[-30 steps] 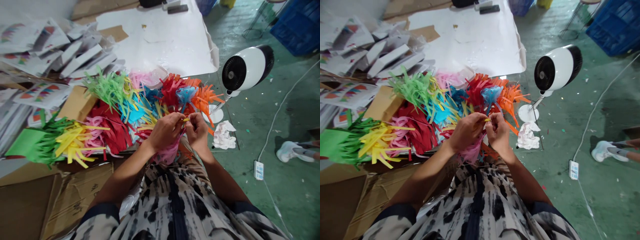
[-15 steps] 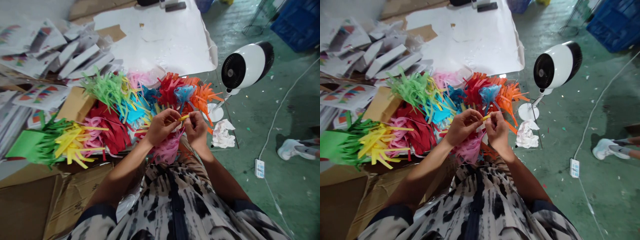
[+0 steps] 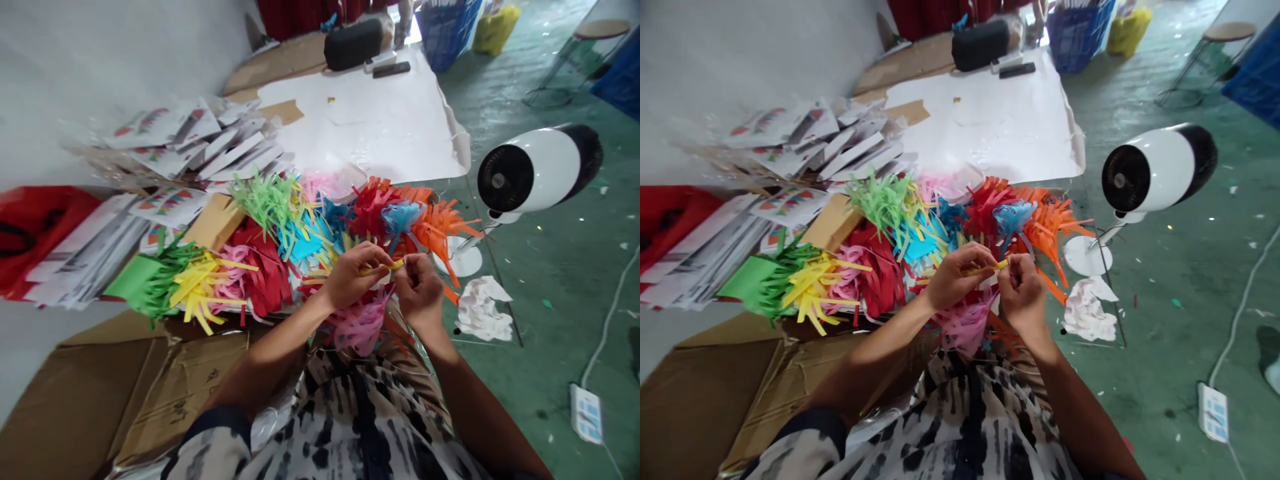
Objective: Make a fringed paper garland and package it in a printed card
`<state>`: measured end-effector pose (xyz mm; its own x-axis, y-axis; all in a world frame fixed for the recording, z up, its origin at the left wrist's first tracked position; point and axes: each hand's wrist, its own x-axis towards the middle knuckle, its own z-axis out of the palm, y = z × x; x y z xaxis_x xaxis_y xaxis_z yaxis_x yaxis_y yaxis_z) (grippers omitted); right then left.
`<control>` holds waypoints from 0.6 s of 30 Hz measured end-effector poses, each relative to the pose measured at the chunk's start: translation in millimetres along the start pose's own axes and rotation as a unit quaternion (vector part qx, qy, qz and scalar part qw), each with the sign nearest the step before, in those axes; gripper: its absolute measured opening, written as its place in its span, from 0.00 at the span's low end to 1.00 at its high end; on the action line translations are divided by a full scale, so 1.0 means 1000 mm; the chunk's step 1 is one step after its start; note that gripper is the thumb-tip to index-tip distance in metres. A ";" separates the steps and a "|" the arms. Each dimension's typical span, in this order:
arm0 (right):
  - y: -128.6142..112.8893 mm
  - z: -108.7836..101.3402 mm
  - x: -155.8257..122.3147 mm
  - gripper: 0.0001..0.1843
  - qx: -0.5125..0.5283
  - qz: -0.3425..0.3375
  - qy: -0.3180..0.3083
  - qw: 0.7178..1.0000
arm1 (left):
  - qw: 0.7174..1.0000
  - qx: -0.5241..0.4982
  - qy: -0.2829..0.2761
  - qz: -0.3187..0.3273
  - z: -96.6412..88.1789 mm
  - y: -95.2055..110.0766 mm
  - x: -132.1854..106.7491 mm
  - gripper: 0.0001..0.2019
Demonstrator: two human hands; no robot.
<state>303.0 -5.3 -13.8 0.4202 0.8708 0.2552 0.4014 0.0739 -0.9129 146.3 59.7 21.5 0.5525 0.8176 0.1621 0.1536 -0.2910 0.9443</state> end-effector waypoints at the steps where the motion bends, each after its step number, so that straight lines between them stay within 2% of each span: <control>1: 0.000 0.000 0.000 0.05 0.001 0.002 0.003 1.000 | 1.000 -0.001 -0.014 -0.018 -0.001 0.000 0.000 0.13; 5: -0.001 0.000 0.000 0.07 0.010 0.011 0.010 1.000 | 0.985 -0.100 -0.073 -0.122 -0.004 -0.002 0.003 0.21; 8: -0.001 0.001 -0.001 0.06 0.055 -0.010 -0.015 0.998 | 0.972 -0.162 -0.046 -0.163 -0.006 -0.005 0.007 0.24; 12: 0.002 0.001 -0.005 0.18 0.122 -0.037 -0.060 0.990 | 0.968 -0.171 -0.001 -0.181 -0.008 -0.007 0.012 0.27; 18: 0.001 0.000 -0.007 0.22 0.098 -0.056 -0.072 0.991 | 0.971 -0.166 -0.010 -0.169 -0.005 -0.008 0.014 0.27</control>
<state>300.9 -11.2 -16.6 0.2553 0.9116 0.3222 0.2665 0.2540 -0.9298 148.6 75.9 17.2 0.5328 0.8279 -0.1749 0.0569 0.1712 0.9836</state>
